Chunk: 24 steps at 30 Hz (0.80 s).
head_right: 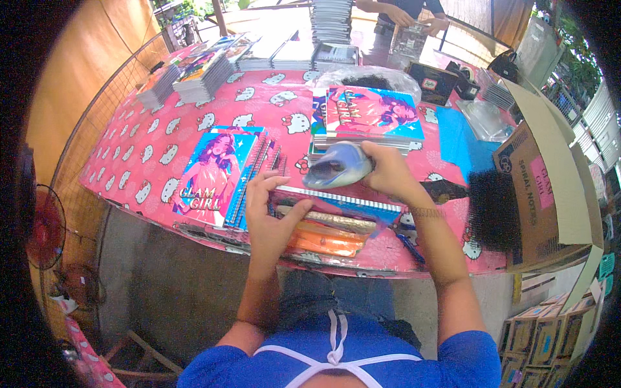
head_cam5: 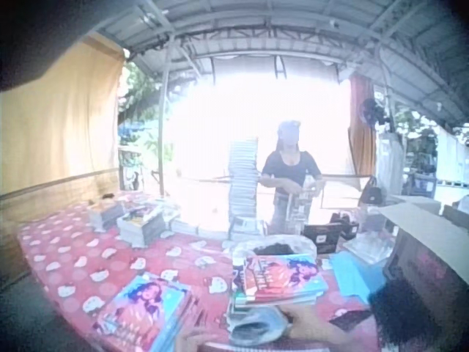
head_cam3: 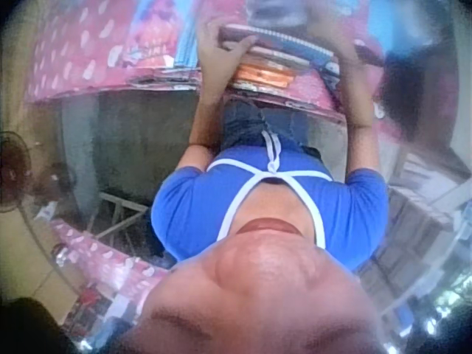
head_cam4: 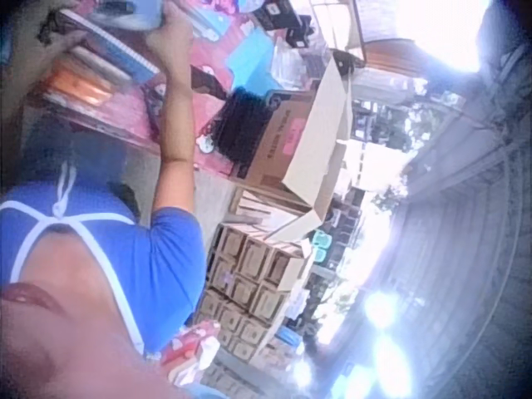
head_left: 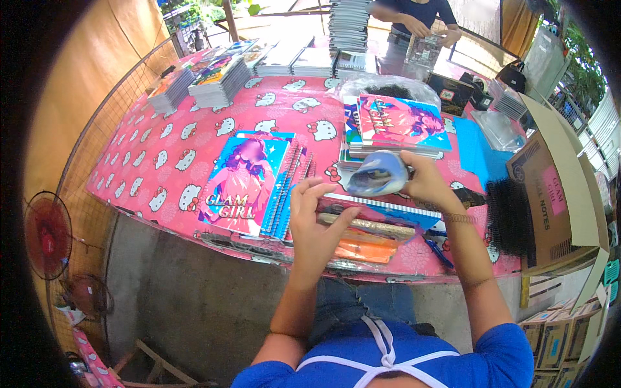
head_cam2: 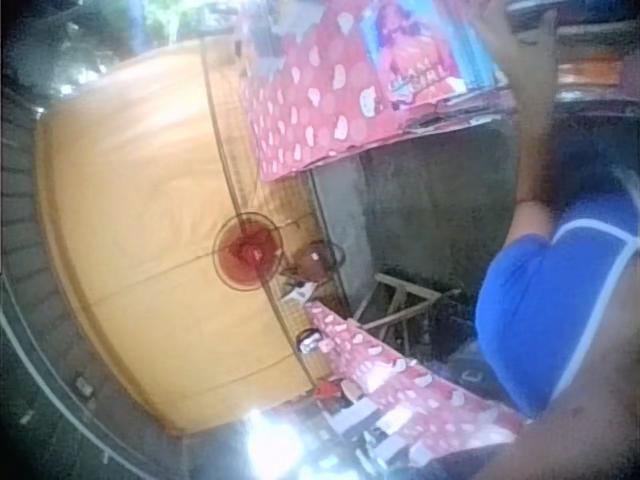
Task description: The person manually threads plastic spiral coils through the punched holes of several notebook covers and pages, then uses a blue hand tool to crimp the ends of the coils.
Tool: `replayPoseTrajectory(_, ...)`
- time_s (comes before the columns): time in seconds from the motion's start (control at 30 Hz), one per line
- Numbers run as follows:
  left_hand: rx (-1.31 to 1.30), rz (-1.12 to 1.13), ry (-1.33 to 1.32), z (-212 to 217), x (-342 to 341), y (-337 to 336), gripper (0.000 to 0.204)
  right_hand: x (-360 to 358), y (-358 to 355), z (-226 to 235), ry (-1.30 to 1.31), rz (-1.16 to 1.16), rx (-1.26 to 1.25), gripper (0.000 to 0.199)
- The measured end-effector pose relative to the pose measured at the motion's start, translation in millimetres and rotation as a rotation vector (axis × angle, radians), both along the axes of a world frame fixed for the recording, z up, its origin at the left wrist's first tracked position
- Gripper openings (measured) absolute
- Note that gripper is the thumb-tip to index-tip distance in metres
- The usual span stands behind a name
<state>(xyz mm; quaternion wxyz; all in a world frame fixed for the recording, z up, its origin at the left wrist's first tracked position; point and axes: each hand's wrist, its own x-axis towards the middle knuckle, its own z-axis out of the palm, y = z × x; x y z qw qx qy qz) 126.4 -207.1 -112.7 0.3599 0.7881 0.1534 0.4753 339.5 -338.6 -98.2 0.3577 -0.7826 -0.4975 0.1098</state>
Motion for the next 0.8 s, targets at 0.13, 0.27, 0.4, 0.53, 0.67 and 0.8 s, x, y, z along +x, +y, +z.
replayPoseTrajectory(0.13,-0.646,-0.373,-0.267,-14,-4,-1,0.053,-21,-3,0,0.692,0.324,0.405,0.035)
replayPoseTrajectory(0.27,-0.624,-0.298,-0.328,-25,-7,7,0.059,-13,21,1,0.311,0.151,0.145,0.044)
replayPoseTrajectory(0.4,-0.714,-0.309,-0.352,-29,-8,7,0.049,-21,16,-4,0.465,0.163,0.261,0.050)
replayPoseTrajectory(0.53,-0.686,-0.215,-0.271,-25,-15,9,0.041,-27,35,18,0.081,0.164,0.155,0.052)
replayPoseTrajectory(0.67,-0.706,-0.255,-0.294,-20,-16,10,0.039,-39,29,17,0.197,0.156,0.019,0.039)
replayPoseTrajectory(0.8,-0.831,-0.269,-0.400,-19,-11,13,0.034,-28,-14,-18,-0.413,-0.077,-0.199,0.036)
